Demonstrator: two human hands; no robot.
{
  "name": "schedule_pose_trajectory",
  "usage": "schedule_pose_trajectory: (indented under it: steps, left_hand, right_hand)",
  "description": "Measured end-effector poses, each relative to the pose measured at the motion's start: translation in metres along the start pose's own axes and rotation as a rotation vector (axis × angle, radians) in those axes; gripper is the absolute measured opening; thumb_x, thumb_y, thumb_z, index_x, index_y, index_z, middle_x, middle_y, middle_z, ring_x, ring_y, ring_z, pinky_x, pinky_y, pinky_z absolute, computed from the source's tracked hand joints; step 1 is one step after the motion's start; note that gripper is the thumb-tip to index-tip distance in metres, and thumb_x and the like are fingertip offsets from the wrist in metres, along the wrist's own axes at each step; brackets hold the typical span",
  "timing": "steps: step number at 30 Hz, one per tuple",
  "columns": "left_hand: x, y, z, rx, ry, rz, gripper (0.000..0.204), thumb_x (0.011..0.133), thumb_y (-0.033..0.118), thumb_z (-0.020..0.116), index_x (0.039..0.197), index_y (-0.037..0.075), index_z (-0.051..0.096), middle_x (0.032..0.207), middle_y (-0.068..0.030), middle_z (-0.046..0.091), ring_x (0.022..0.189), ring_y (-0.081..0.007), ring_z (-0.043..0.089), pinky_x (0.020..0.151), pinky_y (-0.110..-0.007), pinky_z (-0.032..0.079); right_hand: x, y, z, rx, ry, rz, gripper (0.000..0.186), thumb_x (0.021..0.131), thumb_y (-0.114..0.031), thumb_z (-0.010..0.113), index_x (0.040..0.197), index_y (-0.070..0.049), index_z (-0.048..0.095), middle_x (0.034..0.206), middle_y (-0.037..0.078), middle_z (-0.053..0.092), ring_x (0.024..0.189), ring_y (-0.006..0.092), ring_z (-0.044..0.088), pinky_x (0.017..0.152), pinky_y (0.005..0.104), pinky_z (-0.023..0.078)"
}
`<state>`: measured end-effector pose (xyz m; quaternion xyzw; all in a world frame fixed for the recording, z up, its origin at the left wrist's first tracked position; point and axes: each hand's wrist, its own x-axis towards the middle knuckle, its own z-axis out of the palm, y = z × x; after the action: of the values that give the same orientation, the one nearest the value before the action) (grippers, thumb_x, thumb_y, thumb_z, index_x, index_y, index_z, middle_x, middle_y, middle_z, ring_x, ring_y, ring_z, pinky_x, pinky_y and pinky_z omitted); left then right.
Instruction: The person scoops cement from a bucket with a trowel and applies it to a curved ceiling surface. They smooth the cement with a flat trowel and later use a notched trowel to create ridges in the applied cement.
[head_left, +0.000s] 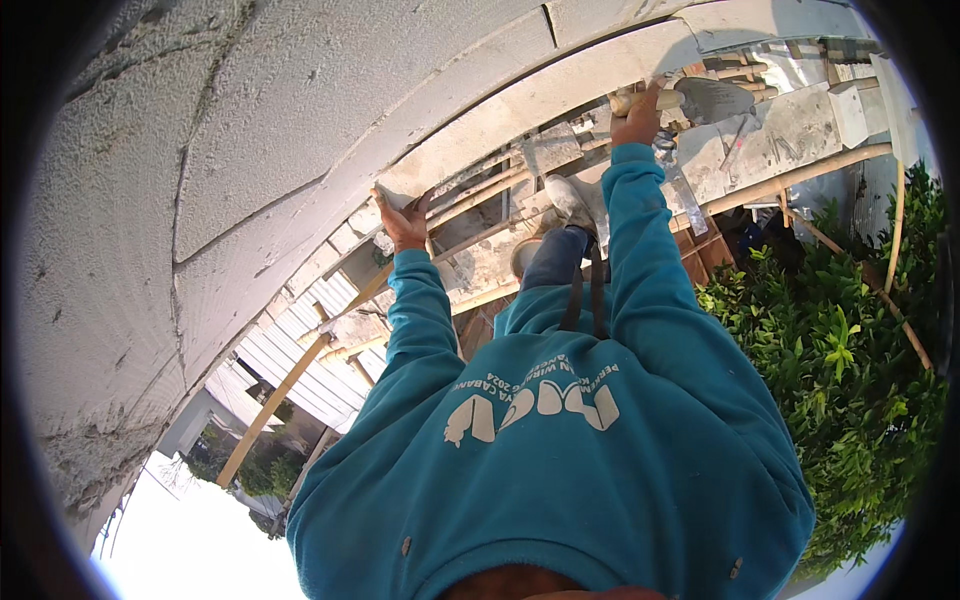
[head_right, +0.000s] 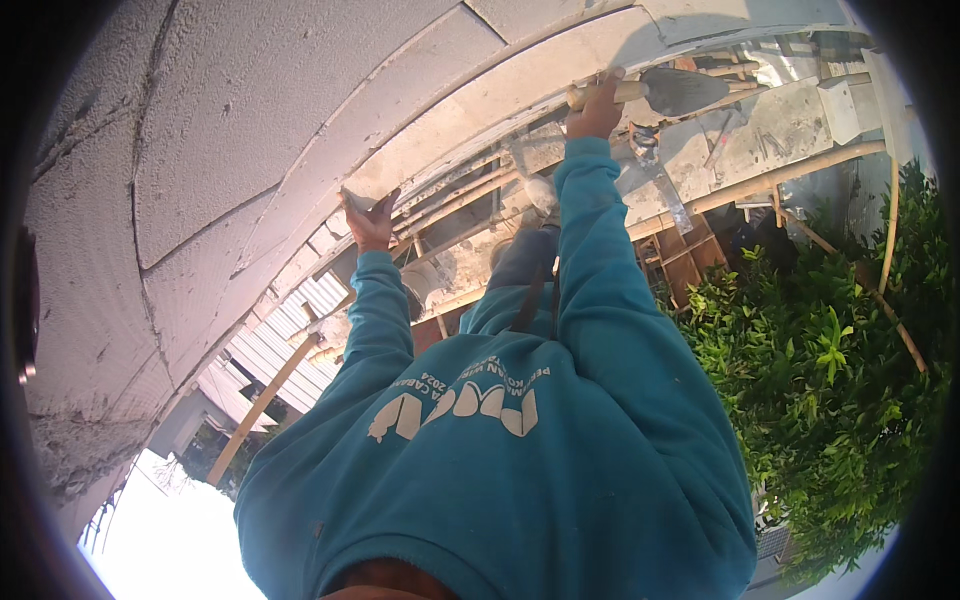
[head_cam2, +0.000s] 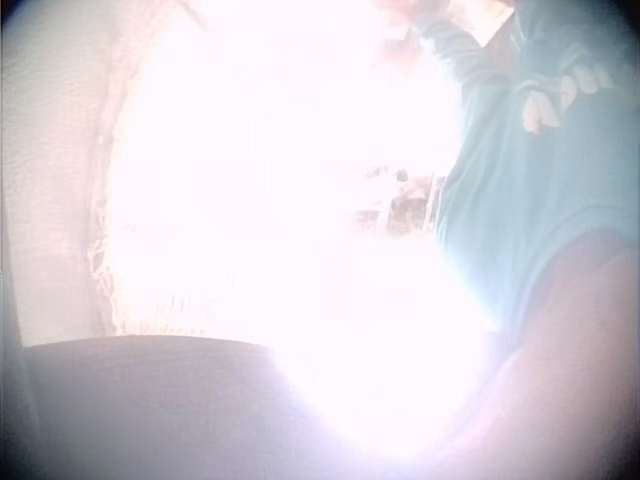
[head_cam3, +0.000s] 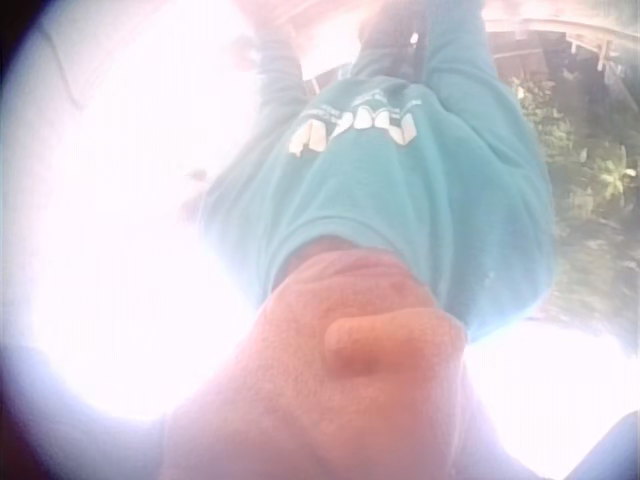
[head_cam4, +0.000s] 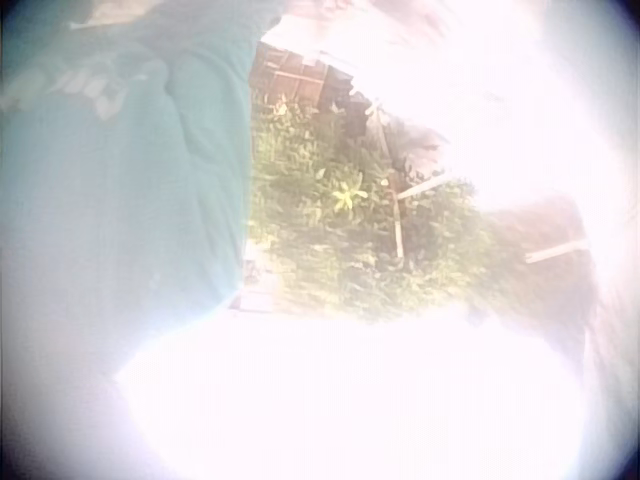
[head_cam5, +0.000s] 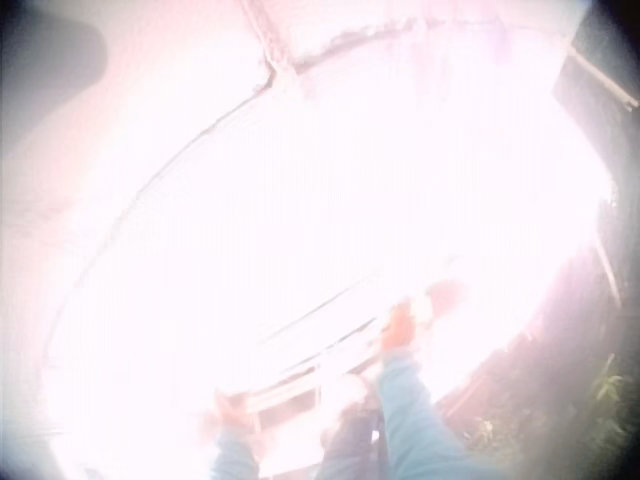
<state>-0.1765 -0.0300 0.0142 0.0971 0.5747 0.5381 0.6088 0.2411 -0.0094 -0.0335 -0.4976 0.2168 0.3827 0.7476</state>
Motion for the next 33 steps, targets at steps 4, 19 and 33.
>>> schedule_pose_trajectory:
  steps: [4, 19, 33]
  left_hand:
    - [-0.003, 0.004, 0.001, 0.06, 0.012, 0.022, 0.081, 0.089, 0.058, 0.056, 0.148, 0.013, 0.023, 0.145, -0.0172, 0.033, 0.128, -0.0439, 0.038, 0.1, -0.066, 0.04]
    - [-0.001, -0.011, 0.036, 0.137, -0.093, 0.035, 0.072, 0.09, 0.057, 0.053, 0.145, 0.014, 0.031, 0.144, -0.0141, 0.038, 0.128, -0.0419, 0.041, 0.1, -0.068, 0.04]
    - [-0.013, 0.004, 0.02, 0.083, 0.01, 0.017, 0.065, 0.094, 0.055, 0.048, 0.144, 0.019, 0.029, 0.144, -0.0126, 0.037, 0.127, -0.0417, 0.041, 0.098, -0.069, 0.042]
  right_hand:
    - [0.014, 0.031, -0.017, -0.03, -0.008, 0.063, 0.068, 0.087, -0.049, 0.066, 0.138, -0.012, 0.037, 0.127, 0.008, 0.05, 0.109, 0.0231, 0.052, 0.085, 0.0439, 0.049]
    - [0.145, 0.137, -0.115, -0.753, -0.122, -0.413, 0.076, 0.084, -0.031, 0.071, 0.145, -0.011, 0.03, 0.115, 0.014, 0.056, 0.097, 0.0257, 0.059, 0.083, 0.0354, 0.051]
    - [0.104, -0.017, -0.035, -1.186, -0.023, -0.75, 0.056, 0.086, -0.029, 0.066, 0.133, -0.005, 0.046, 0.113, 0.016, 0.062, 0.104, 0.0314, 0.058, 0.09, 0.0486, 0.042]
